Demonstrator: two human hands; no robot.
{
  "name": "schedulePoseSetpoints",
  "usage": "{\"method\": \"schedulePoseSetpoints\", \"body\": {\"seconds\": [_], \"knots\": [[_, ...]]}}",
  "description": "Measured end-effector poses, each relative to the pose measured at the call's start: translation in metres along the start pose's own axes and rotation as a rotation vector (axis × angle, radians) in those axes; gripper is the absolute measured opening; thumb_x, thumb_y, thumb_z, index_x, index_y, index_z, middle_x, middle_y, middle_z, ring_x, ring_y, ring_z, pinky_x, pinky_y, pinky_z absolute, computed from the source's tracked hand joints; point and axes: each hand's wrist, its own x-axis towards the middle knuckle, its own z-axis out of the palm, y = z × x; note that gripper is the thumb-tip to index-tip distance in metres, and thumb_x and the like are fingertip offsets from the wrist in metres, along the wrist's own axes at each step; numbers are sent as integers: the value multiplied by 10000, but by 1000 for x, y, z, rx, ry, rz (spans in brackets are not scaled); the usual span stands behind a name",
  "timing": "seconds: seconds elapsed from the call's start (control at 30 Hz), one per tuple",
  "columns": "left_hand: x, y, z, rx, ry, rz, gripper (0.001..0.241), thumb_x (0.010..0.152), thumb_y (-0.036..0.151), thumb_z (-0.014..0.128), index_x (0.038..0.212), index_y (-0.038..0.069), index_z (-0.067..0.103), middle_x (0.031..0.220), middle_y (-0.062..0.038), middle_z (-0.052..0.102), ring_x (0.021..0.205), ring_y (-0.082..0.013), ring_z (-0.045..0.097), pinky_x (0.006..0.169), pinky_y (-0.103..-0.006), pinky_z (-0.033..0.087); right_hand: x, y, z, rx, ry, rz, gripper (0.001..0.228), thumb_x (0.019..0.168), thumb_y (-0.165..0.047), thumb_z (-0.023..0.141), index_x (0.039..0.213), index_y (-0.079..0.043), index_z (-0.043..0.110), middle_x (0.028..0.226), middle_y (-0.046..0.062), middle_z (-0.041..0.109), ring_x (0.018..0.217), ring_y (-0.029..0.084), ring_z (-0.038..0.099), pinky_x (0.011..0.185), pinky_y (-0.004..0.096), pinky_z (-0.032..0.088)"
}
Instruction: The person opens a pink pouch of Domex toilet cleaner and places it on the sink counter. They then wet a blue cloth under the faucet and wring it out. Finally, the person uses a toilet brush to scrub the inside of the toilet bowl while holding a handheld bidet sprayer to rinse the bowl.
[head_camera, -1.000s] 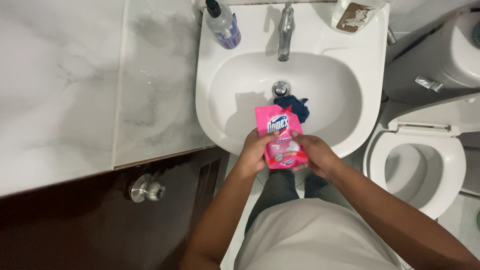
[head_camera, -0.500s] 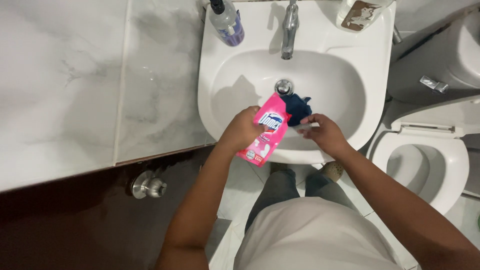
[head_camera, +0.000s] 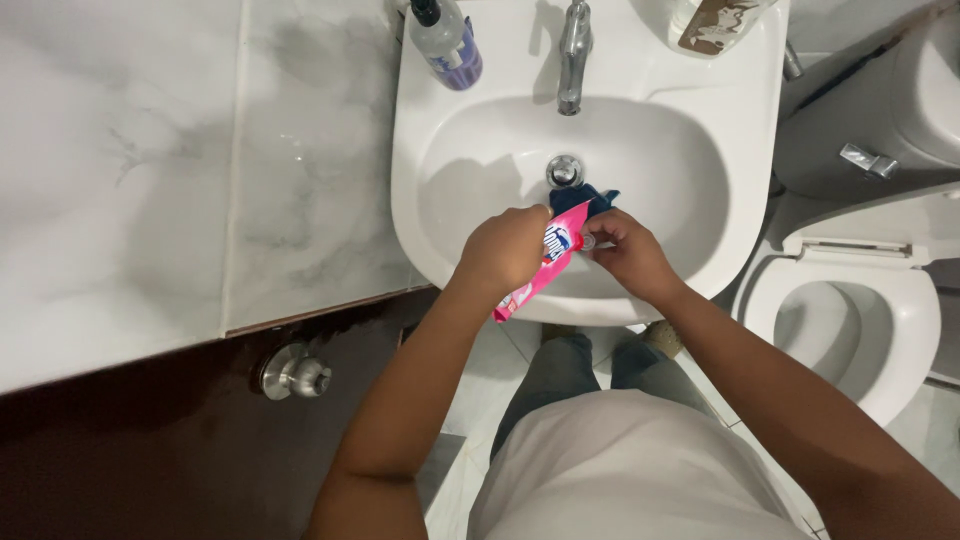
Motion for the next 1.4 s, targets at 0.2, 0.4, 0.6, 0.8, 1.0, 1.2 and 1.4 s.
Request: {"method": "schedulePoseSetpoints", "body": {"seconds": [0.2,0.4,0.6,0.8,1.0,1.2,1.4], "knots": [[-17,24,-20,7,-6,34,341,982,90,541,1305,0,602,1116,-232,732,1032,-446,728,886,-557,578,4,8,3,-25,0,-13,312,861,86,745,1143,-28,676,1117,116,622,1037,303,698,810,413,628],[-21,31,-22,72,24,63,291,967,22,524,1232,-12,638,1053,-232,749,975,-462,737,846,-558,589,1,6,6,11,30,10,293,866,101,722,1134,-8,676,1087,132,609,972,282,683,763,383,620],[-22,30,-19,87,41,78,227,947,-27,519,1110,-45,677,978,-250,752,922,-484,741,818,-582,592,1,16,9,47,45,9,316,844,122,733,1129,3,666,1070,130,601,942,276,678,736,386,628],[-17,25,-18,89,29,67,193,945,-14,522,1061,-42,674,933,-241,750,905,-475,746,785,-581,597,-3,10,11,-10,42,57,322,841,97,735,1137,-9,668,1051,134,608,904,254,686,697,368,626],[-15,11,-32,-71,39,-13,311,930,139,646,1191,-29,653,1093,-253,734,1102,-469,691,941,-573,545,-16,13,16,129,-29,198,373,830,140,585,1171,-12,579,1083,142,590,901,248,685,686,345,635],[-20,-6,-8,-546,281,-19,399,935,165,680,1254,-65,609,1176,-309,691,1201,-491,629,1025,-583,491,-27,1,13,679,-135,333,442,774,-17,660,1180,-7,486,964,76,526,821,203,603,575,269,532],[13,-31,66,-961,402,140,459,888,206,788,1231,-53,628,1089,-248,731,1084,-353,699,945,-485,529,-35,-19,23,501,-97,279,427,894,-282,786,1194,-32,613,883,24,559,761,126,596,552,232,538]]}}
